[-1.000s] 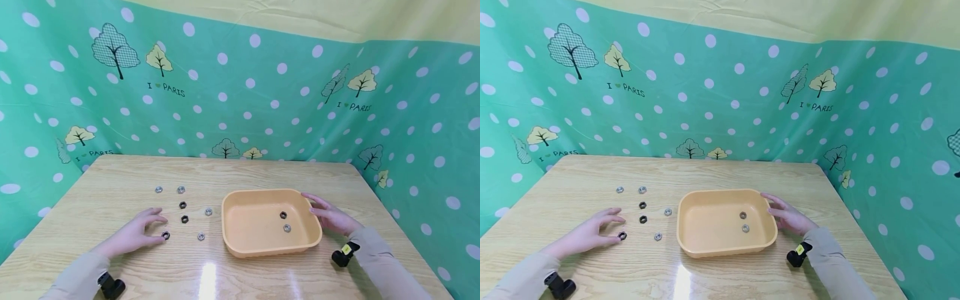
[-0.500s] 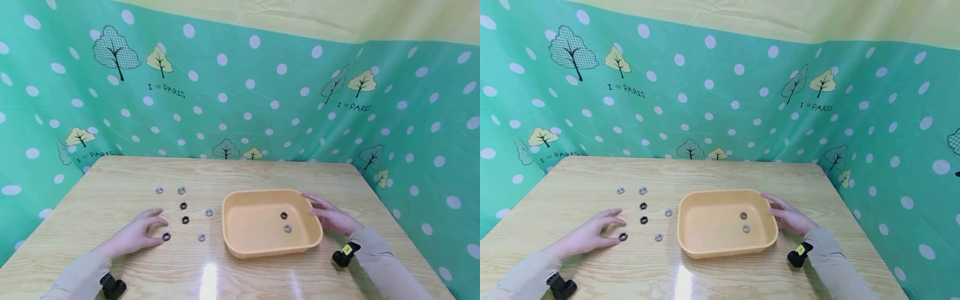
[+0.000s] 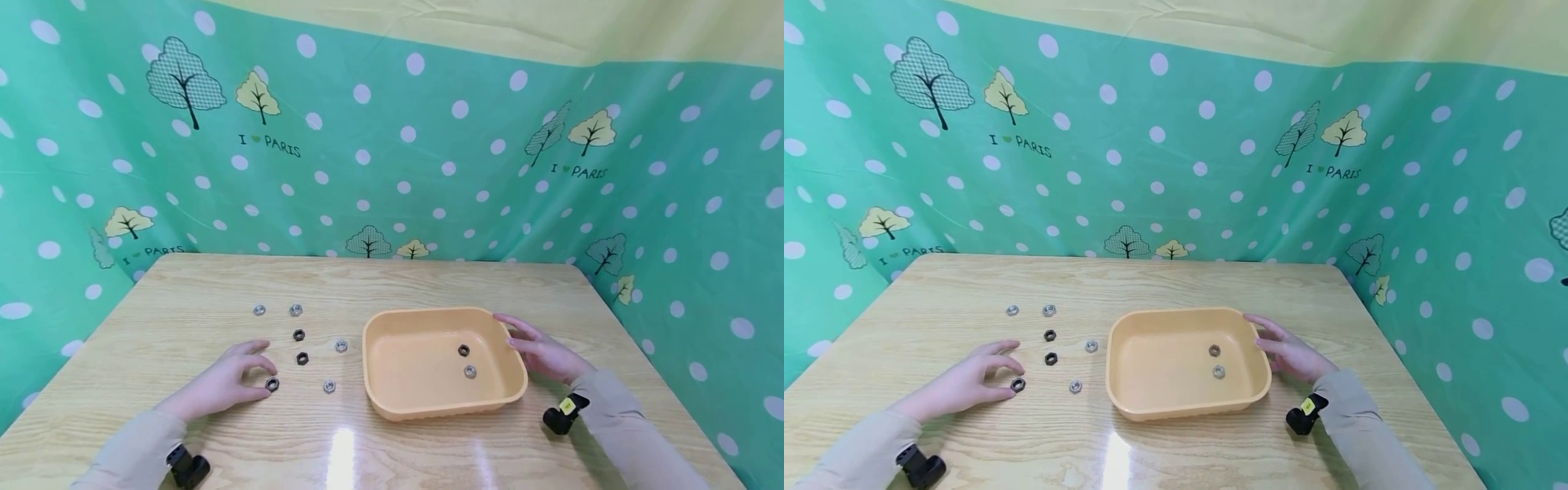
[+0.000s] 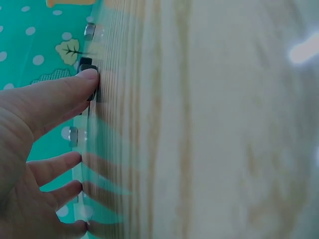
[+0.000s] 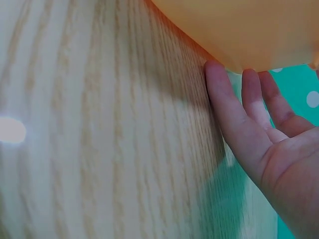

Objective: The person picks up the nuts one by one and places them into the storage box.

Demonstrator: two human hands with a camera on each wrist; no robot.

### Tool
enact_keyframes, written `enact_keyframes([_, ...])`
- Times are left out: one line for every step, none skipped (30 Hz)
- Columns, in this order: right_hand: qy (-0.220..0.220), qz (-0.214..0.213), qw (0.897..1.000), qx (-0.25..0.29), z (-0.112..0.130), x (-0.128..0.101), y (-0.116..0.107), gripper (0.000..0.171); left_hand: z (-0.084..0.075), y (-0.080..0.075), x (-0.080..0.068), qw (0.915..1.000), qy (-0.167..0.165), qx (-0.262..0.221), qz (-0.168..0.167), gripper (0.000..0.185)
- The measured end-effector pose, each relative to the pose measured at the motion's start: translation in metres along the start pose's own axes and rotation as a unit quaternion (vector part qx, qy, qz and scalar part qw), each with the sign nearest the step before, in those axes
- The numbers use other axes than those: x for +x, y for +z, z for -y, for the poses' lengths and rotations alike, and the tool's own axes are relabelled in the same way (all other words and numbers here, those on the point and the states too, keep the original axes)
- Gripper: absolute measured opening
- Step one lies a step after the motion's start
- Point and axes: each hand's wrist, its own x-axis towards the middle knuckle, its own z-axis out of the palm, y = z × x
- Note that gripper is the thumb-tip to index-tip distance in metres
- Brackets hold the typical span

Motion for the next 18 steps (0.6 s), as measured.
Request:
enact_keyframes([-0.001, 0.002, 1.0, 0.0, -0.0004, 0.0004, -0.0004, 0.064, -0.0005, -0.0002, -0.0004, 1.0, -0.002, -0.003, 0.0, 0.024])
enact_keyframes([0.0, 0.002, 1.0, 0.001, -0.0007, 0.0007, -0.0005, 0.064, -0.0011, -0.0003, -0.0008, 1.0, -0.003, -0.007, 0.0, 0.023])
enact_keyframes([0.001, 0.002, 1.0, 0.001, -0.001, 0.001, -0.0006, 0.063, -0.0017, -0.0004, -0.0012, 0.9999, -0.005, -0.01, 0.0, 0.022])
enact_keyframes([0.002, 0.0, 1.0, 0.0, -0.0014, 0.0012, -0.0008, 0.063, -0.0021, -0.0004, -0.0015, 0.9999, -0.005, -0.011, -0.001, 0.022])
enact_keyframes([0.001, 0.0, 1.0, 0.0, -0.002, 0.0015, -0.001, 0.062, -0.0025, -0.0004, -0.0018, 0.9999, -0.004, -0.012, -0.002, 0.022])
enact_keyframes([0.0, 0.001, 1.0, 0.0, -0.0025, 0.0018, -0.0011, 0.062, -0.0027, -0.0003, -0.0022, 0.9999, -0.004, -0.012, -0.004, 0.021])
enact_keyframes([-0.001, 0.002, 1.0, 0.0, -0.0026, 0.0017, -0.0013, 0.062, -0.0032, -0.0004, -0.0021, 0.9999, -0.002, -0.012, -0.006, 0.021])
enact_keyframes([-0.002, 0.0, 1.0, -0.002, -0.0028, 0.0016, -0.0014, 0.062, -0.0036, -0.0004, -0.0021, 0.9999, -0.003, -0.012, -0.007, 0.021])
enact_keyframes([-0.002, -0.002, 1.0, -0.004, -0.0029, 0.0014, -0.0013, 0.061, -0.0039, -0.0004, -0.0021, 0.9999, -0.002, -0.011, -0.009, 0.021])
enact_keyframes([-0.002, -0.004, 1.0, -0.005, -0.003, 0.0013, -0.0014, 0.061, -0.0042, -0.0003, -0.0021, 0.9999, -0.002, -0.011, -0.01, 0.021])
enact_keyframes([-0.002, -0.004, 1.0, -0.005, -0.003, 0.0012, -0.0013, 0.061, -0.0044, -0.0001, -0.0023, 0.9999, -0.002, -0.012, -0.011, 0.022])
enact_keyframes([-0.002, -0.005, 1.0, -0.006, -0.0029, 0.0011, -0.0011, 0.061, -0.0047, 0.0, -0.0025, 0.9998, -0.002, -0.013, -0.012, 0.022])
enact_keyframes([-0.002, -0.004, 1.0, -0.007, -0.003, 0.001, -0.0011, 0.061, -0.0051, 0.0002, -0.0027, 0.9998, -0.002, -0.014, -0.012, 0.022])
enact_keyframes([-0.002, -0.004, 1.0, -0.006, -0.0029, 0.0009, -0.0009, 0.061, -0.0056, 0.0003, -0.003, 0.9998, -0.003, -0.015, -0.012, 0.021])
enact_keyframes([-0.002, -0.003, 1.0, -0.005, -0.0026, 0.0009, -0.0005, 0.061, -0.006, 0.0006, -0.0033, 0.9998, -0.002, -0.016, -0.013, 0.022])
enact_keyframes([-0.002, -0.003, 1.0, -0.005, -0.0024, 0.0009, -0.0003, 0.06, -0.0065, 0.0007, -0.0037, 0.9998, -0.003, -0.016, -0.014, 0.022])
enact_keyframes([-0.002, -0.003, 1.0, -0.005, -0.0021, 0.0008, 0.0, 0.06, -0.0069, 0.0008, -0.004, 0.9997, -0.004, -0.018, -0.015, 0.022])
enact_keyframes([-0.002, -0.002, 1.0, -0.005, -0.0018, 0.0009, 0.0002, 0.06, -0.0073, 0.0009, -0.0041, 0.9997, -0.003, -0.018, -0.016, 0.022])
